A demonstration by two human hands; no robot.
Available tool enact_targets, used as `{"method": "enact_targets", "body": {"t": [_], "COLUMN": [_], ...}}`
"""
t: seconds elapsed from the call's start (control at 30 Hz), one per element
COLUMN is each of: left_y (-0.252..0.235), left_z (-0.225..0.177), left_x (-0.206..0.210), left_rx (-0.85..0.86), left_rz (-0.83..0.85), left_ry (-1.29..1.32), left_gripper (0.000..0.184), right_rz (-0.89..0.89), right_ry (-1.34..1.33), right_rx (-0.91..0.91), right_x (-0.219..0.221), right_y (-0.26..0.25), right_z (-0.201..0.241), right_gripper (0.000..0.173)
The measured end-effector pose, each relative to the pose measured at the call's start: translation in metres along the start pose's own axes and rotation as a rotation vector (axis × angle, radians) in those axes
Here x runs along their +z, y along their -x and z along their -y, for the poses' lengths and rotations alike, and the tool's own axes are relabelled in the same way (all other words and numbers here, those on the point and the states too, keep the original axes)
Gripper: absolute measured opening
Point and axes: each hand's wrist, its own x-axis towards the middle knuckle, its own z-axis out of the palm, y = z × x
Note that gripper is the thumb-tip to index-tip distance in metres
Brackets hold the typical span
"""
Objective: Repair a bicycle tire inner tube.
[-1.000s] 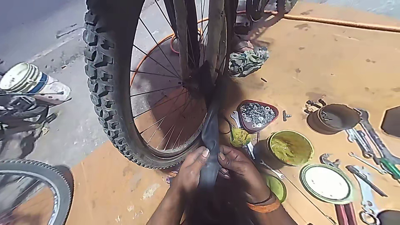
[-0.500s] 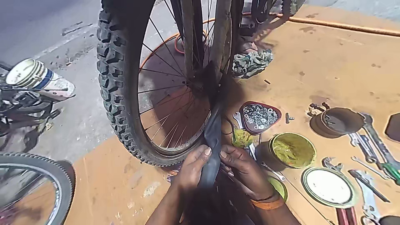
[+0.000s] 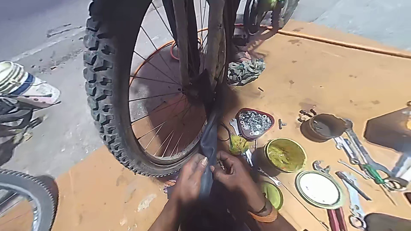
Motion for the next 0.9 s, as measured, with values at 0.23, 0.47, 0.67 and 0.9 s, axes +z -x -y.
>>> {"method": "enact_targets", "body": {"t": [0.23,0.47,0.67,0.9], "left_y": [0.002,0.021,0.030,0.032], "left_z": [-0.003,0.010,0.011,0.014], "left_x": [-0.001,0.001,-0.004,-0.013], "left_rx": [-0.008,0.109,0.001,-0.022], "left_rz": [-0.073,-0.214,-0.116,-0.002], "left_ry": [-0.023,-0.150,-0.162,-0.078], "left_gripper": [0.026,0.065,0.037,0.027], "right_rz": [0.037,0.025,0.036,0.067], "right_ry": [-0.124,-0.208,-0.224,-0.265], "right_rx": [-0.046,-0.052,-0.061,-0.018], "right_x": [-0.002,-0.006,-0.005,-0.007], "right_y": [0.000,0.005,0.004,0.004], "right_z": [-0.007,-0.007,-0.013,-0.011], "right_gripper": [0.014,0.013,0.013,0.019]}}
